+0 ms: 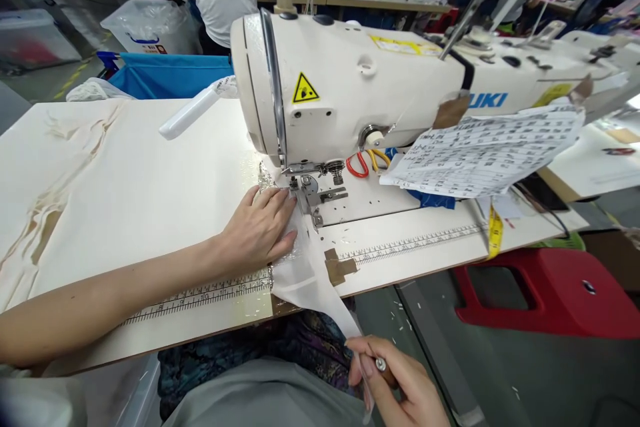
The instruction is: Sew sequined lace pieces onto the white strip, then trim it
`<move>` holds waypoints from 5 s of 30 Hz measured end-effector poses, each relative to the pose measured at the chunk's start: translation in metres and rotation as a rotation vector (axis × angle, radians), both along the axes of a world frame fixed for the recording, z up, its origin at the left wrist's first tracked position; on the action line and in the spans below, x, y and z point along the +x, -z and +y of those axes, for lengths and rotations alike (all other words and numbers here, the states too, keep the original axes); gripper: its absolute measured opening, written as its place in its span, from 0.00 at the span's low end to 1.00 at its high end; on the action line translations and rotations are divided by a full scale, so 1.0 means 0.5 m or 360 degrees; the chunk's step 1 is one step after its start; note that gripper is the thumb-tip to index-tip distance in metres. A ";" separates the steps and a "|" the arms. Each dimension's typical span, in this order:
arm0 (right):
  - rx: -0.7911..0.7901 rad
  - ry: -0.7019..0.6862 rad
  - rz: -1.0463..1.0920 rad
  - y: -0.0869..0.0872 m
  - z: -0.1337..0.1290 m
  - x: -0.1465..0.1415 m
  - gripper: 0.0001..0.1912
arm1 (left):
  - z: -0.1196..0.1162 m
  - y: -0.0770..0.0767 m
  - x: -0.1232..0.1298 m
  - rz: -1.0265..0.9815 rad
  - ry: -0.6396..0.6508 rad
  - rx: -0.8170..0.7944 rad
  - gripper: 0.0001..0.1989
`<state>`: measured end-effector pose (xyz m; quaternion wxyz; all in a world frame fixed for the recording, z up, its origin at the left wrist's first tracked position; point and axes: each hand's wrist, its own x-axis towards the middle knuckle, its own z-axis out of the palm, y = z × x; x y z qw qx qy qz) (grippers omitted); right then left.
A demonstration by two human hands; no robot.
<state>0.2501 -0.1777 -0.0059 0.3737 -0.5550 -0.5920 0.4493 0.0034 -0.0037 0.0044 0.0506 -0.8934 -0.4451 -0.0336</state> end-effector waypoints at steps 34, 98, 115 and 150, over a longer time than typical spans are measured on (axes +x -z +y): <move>-0.0162 0.0195 0.0014 0.001 0.034 -0.055 0.13 | -0.010 0.007 -0.004 -0.0076 0.0133 -0.0016 0.22; 0.0324 -0.0147 -0.0066 0.040 0.059 -0.103 0.17 | 0.030 0.018 -0.018 -0.0167 0.0083 0.0064 0.23; 0.0363 -0.0156 -0.0268 0.004 0.117 -0.127 0.16 | 0.006 0.010 -0.006 -0.0164 0.0207 0.0074 0.21; 0.0378 -0.0045 -0.0671 -0.027 0.192 -0.114 0.13 | 0.126 0.049 -0.053 -0.0965 0.0292 -0.0020 0.05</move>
